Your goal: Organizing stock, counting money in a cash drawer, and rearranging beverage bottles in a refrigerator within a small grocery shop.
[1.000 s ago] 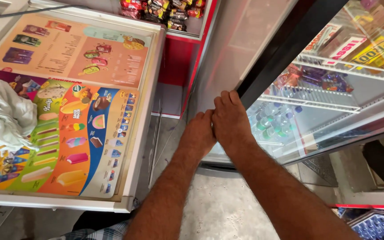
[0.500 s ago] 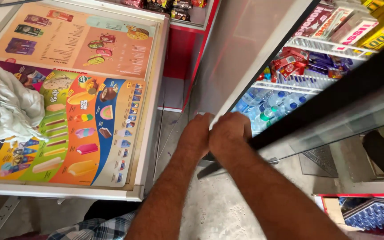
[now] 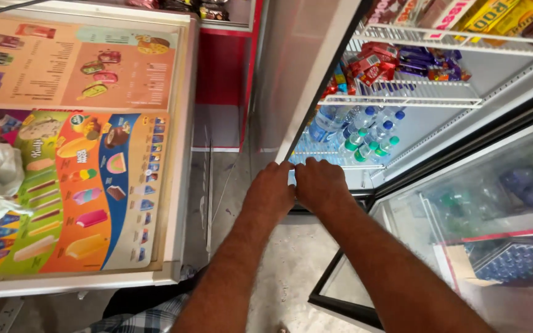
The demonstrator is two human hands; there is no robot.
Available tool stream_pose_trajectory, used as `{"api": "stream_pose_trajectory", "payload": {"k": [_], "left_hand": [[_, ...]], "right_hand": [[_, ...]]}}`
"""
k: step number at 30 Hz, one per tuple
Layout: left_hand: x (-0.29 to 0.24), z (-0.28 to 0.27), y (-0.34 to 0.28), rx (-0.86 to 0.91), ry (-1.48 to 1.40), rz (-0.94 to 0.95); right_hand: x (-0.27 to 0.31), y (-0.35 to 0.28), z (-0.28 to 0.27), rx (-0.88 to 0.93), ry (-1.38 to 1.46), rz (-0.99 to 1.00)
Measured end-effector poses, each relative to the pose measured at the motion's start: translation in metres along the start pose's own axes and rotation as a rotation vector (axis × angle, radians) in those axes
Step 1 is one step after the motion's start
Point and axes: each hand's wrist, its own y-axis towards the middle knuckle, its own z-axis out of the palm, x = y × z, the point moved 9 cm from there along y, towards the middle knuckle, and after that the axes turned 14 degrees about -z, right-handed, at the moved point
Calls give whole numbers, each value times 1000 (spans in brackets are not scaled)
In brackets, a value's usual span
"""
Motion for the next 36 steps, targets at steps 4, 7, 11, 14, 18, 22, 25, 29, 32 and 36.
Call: {"api": "stream_pose_trajectory", "payload": {"k": [4, 7, 11, 14, 18, 22, 25, 29, 32, 36], "left_hand": [[-13, 8, 12, -13, 32, -17], [-25, 21, 21, -33, 15, 4], [-30, 44, 34, -29, 18, -11], [-30, 62, 40, -27, 27, -9], [-23, 76, 40, -50, 10, 4], [-18, 96, 40, 8, -18, -55], [-28, 110, 43, 32, -26, -65], [-43, 126, 62, 90, 35, -150], [-42, 144, 86, 22, -23, -61], [-47, 157, 125, 7, -79, -6]], "right_hand": [[-16, 8, 1, -111, 18, -46], [-33, 10, 9, -212, 32, -73], [-49, 16, 32, -191, 78, -54], [-59, 15, 48, -218, 95, -29], [-53, 1, 53, -244, 148, -38], [-59, -22, 70, -232, 222, -52], [-75, -27, 79, -271, 262, -75], [-114, -14, 67, -343, 262, -49], [-136, -3, 69, -347, 312, -38], [-171, 22, 82, -329, 373, 42]]}}
